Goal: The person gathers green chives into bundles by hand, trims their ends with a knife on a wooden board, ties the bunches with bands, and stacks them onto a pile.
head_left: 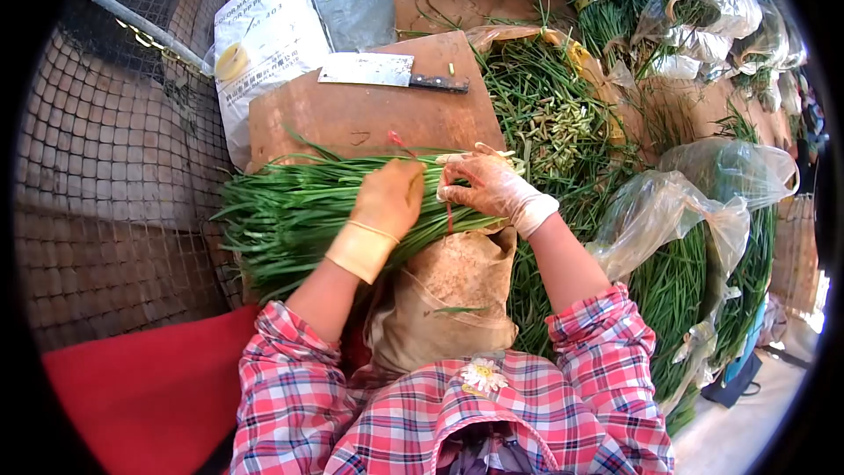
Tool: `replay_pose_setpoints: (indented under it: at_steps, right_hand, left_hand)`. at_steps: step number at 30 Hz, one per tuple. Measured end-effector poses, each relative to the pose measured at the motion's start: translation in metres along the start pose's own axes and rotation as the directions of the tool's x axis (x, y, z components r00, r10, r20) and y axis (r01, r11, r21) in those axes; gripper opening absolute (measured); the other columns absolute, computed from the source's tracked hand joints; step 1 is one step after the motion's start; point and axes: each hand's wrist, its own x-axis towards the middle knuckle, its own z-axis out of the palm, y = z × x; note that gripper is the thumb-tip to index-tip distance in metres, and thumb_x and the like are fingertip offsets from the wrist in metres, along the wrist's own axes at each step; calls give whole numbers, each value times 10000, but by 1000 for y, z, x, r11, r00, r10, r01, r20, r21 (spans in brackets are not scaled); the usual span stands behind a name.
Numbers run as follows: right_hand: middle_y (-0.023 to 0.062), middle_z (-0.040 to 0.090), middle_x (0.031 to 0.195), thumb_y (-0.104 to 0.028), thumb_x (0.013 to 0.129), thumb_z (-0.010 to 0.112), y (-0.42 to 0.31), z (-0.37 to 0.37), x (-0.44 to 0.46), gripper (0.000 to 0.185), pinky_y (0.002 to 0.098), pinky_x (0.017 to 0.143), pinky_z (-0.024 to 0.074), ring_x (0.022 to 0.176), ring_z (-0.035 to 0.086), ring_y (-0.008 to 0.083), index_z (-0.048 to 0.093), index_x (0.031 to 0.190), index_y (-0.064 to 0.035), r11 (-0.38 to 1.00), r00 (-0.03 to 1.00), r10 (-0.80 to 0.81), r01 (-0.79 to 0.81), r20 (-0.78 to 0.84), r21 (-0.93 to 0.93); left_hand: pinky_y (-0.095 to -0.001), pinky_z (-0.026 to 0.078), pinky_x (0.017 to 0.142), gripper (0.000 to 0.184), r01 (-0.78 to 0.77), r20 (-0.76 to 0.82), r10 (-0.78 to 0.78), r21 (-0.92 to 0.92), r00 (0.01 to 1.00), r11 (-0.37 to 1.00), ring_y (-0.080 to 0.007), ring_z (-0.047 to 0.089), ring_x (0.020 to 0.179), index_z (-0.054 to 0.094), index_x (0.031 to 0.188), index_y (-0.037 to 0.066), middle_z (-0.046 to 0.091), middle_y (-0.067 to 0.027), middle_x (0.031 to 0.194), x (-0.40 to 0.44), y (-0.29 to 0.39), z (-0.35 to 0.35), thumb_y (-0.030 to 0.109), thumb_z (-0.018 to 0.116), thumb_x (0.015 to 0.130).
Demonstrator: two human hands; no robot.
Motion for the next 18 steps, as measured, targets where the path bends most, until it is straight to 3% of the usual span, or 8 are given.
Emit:
replay_pose_setpoints:
  at_steps: [1, 3, 6, 8, 12, 15, 17, 18]
  right_hand:
    - [83, 637, 951, -390, 830, 576, 1, 1, 1, 275, 485, 1070, 185, 1003, 567, 282, 557, 924, -133, 1000, 1000, -1, 1, 2, 2]
    - [67, 640, 977, -356, 832, 589, 0, 3, 0, 233, 463, 1071, 218, 1013, 564, 255, 601, 914, -138, 999, 999, -4, 2, -32, -41]
    - [61, 645, 961, -371, 831, 590, -4, 1, -1, 256, 455, 1075, 215, 1031, 562, 243, 600, 930, -135, 999, 998, 54, -54, 20, -4]
    - [59, 647, 929, -372, 831, 589, 2, 6, -2, 256, 441, 1077, 219, 1031, 562, 229, 602, 933, -138, 1000, 999, 14, -14, -38, -3]
    - [66, 647, 915, -367, 832, 586, -6, 0, -3, 278, 443, 1073, 228, 995, 582, 238, 603, 978, -131, 998, 998, 69, -69, -6, 16]
    - [89, 641, 940, -379, 827, 555, -2, 3, -2, 264, 467, 1073, 199, 1013, 567, 259, 578, 932, -138, 997, 998, 59, -58, -20, 48]
    - [92, 641, 932, -378, 821, 568, -1, 5, -2, 268, 463, 1075, 202, 1014, 570, 261, 580, 932, -135, 997, 998, 65, -64, -8, 53]
    - [84, 640, 918, -381, 819, 577, 4, 12, -2, 264, 459, 1073, 206, 1000, 574, 263, 581, 924, -138, 997, 996, 35, -29, -86, 70]
  left_hand:
    - [-432, 472, 800, 181, -32, -64, 22, -168, 998, 985, -332, 585, 909, 597, 973, 58, 622, -143, 941, 7, -7, -6, 162, 553, 831]
    - [-396, 478, 797, 217, 57, -60, -52, 84, 997, 995, -321, 597, 917, 625, 1017, 89, 639, -131, 962, 28, -15, -28, 151, 591, 812]
    - [-387, 473, 797, 244, 189, 113, -205, 138, 972, 972, -309, 594, 916, 641, 1018, 118, 632, -128, 966, 62, -16, -51, 163, 624, 779]
    - [-413, 475, 815, 293, 65, 416, -112, 127, 902, 990, -317, 592, 938, 639, 1063, 194, 624, -122, 994, 75, -20, -46, 160, 616, 773]
    - [-408, 480, 800, 238, -193, 486, 133, 75, 864, 978, -317, 610, 886, 679, 977, 198, 656, -106, 880, 77, -24, -20, 196, 627, 745]
    - [-394, 488, 744, 278, -161, 605, 80, 81, 792, 984, -336, 603, 801, 677, 987, 168, 640, -119, 782, 89, -35, -5, 178, 661, 709]
    - [-374, 498, 696, 230, -174, 431, 115, 101, 895, 979, -308, 631, 767, 688, 958, 173, 663, -102, 751, 106, -51, 7, 225, 661, 736]
    - [-360, 500, 684, 264, 17, 402, 9, -61, 916, 998, -280, 642, 777, 665, 1017, 190, 670, -106, 813, 129, -51, 4, 257, 644, 763]
